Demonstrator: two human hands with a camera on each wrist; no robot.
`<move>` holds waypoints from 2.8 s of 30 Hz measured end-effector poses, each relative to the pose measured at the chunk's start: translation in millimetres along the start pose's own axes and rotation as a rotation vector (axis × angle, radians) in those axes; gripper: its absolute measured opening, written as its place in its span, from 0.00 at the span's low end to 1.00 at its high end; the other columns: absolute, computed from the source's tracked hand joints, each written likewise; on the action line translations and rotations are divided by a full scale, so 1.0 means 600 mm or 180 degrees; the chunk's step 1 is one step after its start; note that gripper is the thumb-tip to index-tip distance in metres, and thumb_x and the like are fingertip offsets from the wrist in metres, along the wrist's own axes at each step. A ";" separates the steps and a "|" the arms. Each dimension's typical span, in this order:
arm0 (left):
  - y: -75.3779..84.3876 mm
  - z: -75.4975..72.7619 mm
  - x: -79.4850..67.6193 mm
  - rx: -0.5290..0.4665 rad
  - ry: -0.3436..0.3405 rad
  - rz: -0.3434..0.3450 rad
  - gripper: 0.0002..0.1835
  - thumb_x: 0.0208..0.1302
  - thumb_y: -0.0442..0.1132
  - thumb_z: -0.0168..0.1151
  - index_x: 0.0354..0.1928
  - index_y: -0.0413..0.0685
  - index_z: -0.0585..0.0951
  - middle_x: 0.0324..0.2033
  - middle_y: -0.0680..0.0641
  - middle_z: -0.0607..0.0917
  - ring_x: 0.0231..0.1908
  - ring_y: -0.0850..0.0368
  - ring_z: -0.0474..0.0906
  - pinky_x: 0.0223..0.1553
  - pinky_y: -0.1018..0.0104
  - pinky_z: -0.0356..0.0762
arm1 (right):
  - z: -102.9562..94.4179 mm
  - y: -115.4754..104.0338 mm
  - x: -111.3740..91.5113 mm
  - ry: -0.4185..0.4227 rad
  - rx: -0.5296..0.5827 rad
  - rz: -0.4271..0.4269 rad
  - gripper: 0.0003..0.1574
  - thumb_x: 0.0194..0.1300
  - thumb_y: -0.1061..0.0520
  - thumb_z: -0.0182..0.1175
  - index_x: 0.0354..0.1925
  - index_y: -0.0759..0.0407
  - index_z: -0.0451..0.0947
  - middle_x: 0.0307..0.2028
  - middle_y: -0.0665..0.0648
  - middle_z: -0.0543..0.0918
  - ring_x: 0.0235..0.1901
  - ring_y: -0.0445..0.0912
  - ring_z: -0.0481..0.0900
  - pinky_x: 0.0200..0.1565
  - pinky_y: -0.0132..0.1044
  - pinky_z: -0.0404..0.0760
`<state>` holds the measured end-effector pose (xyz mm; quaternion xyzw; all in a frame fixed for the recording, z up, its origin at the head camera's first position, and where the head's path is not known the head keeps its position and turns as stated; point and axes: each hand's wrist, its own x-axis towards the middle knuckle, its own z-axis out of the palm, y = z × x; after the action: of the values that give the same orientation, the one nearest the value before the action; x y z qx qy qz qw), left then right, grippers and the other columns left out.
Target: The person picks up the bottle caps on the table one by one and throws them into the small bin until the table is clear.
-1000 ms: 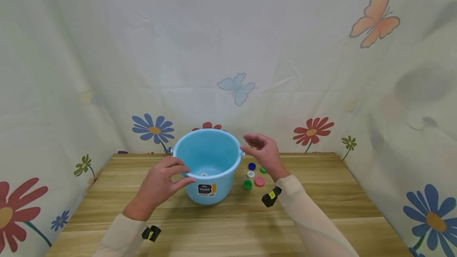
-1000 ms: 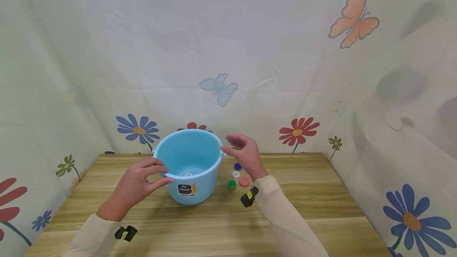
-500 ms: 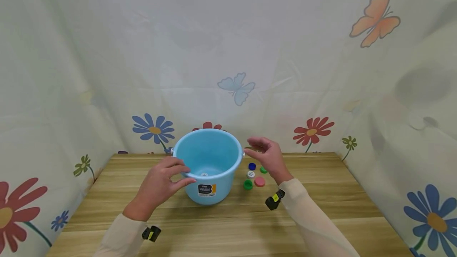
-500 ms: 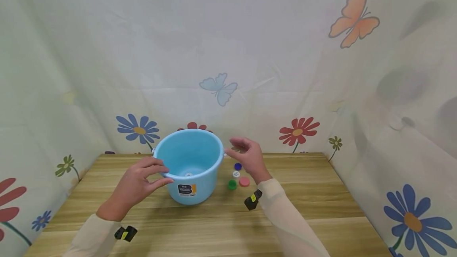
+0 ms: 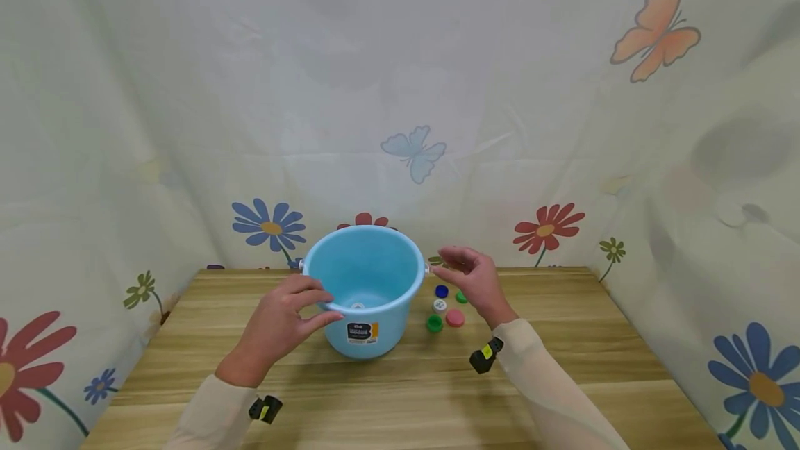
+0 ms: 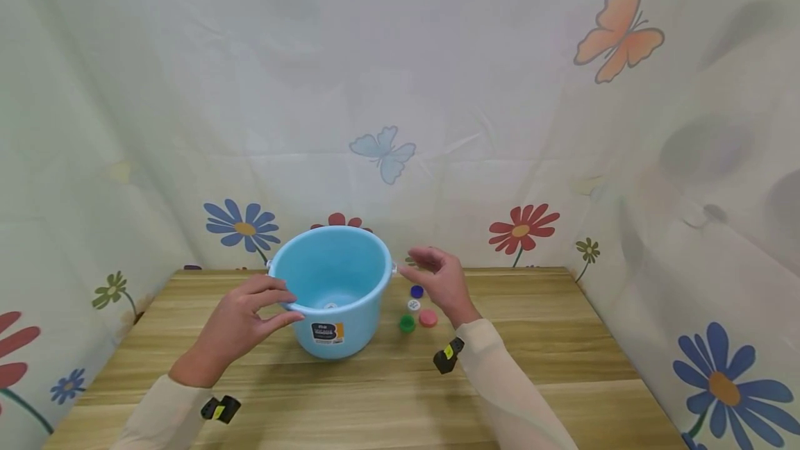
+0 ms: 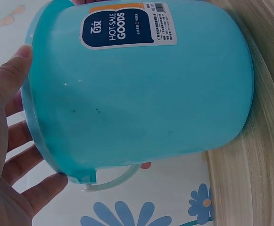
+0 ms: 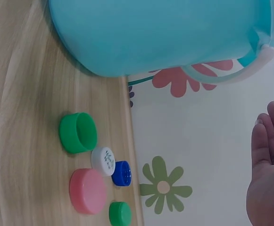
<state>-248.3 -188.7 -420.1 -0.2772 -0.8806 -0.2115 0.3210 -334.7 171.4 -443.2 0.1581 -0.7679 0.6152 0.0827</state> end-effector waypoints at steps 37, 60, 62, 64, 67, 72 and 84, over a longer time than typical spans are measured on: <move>-0.005 -0.001 0.003 0.0055 0.0030 0.0058 0.18 0.44 0.49 0.84 0.36 0.49 0.91 0.36 0.50 0.86 0.40 0.53 0.83 0.38 0.55 0.91 | -0.026 0.075 -0.025 0.0084 -0.0245 0.0189 0.31 0.59 0.47 0.76 0.58 0.55 0.81 0.58 0.56 0.85 0.61 0.55 0.81 0.61 0.35 0.82; -0.009 0.002 0.005 0.0025 0.0041 0.0065 0.18 0.44 0.49 0.84 0.36 0.49 0.91 0.36 0.50 0.86 0.40 0.54 0.83 0.38 0.56 0.90 | -0.028 0.117 -0.046 -0.0095 -0.0296 0.0478 0.31 0.60 0.49 0.76 0.60 0.53 0.80 0.62 0.62 0.82 0.64 0.59 0.79 0.68 0.55 0.76; -0.010 0.002 0.004 0.0028 0.0043 0.0069 0.18 0.44 0.49 0.84 0.36 0.49 0.91 0.36 0.50 0.86 0.40 0.54 0.82 0.38 0.56 0.91 | -0.028 0.118 -0.048 -0.0099 -0.0287 0.0494 0.33 0.59 0.48 0.76 0.60 0.54 0.80 0.62 0.62 0.82 0.64 0.61 0.78 0.68 0.53 0.77; -0.010 0.002 0.004 0.0031 0.0042 0.0069 0.18 0.43 0.49 0.84 0.36 0.49 0.91 0.36 0.50 0.86 0.40 0.54 0.82 0.38 0.56 0.91 | -0.029 0.120 -0.049 -0.0110 -0.0302 0.0492 0.35 0.59 0.48 0.77 0.61 0.57 0.79 0.62 0.61 0.82 0.65 0.62 0.77 0.67 0.52 0.78; -0.009 0.001 0.004 0.0034 0.0038 0.0069 0.18 0.43 0.49 0.84 0.36 0.49 0.91 0.36 0.50 0.86 0.40 0.54 0.83 0.38 0.56 0.91 | -0.030 0.125 -0.049 -0.0134 -0.0375 0.0488 0.37 0.58 0.47 0.77 0.61 0.59 0.79 0.61 0.61 0.83 0.64 0.62 0.77 0.67 0.51 0.78; -0.008 0.000 0.004 0.0041 0.0035 0.0054 0.18 0.44 0.50 0.84 0.36 0.49 0.91 0.36 0.50 0.86 0.40 0.54 0.83 0.38 0.55 0.91 | -0.031 0.123 -0.051 -0.0170 -0.0425 0.0537 0.35 0.60 0.50 0.76 0.62 0.61 0.78 0.61 0.63 0.82 0.64 0.63 0.78 0.67 0.54 0.77; -0.008 0.001 0.004 0.0023 0.0052 0.0063 0.19 0.43 0.49 0.85 0.36 0.50 0.91 0.36 0.50 0.86 0.40 0.54 0.83 0.38 0.56 0.91 | -0.031 0.133 -0.049 -0.0289 -0.0534 0.0777 0.34 0.60 0.55 0.76 0.62 0.63 0.77 0.62 0.65 0.81 0.64 0.60 0.78 0.68 0.54 0.76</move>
<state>-253.1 -191.3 -420.1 -0.2830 -0.8758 -0.2075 0.3313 -335.8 209.0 -521.8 0.0837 -0.8331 0.5466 -0.0146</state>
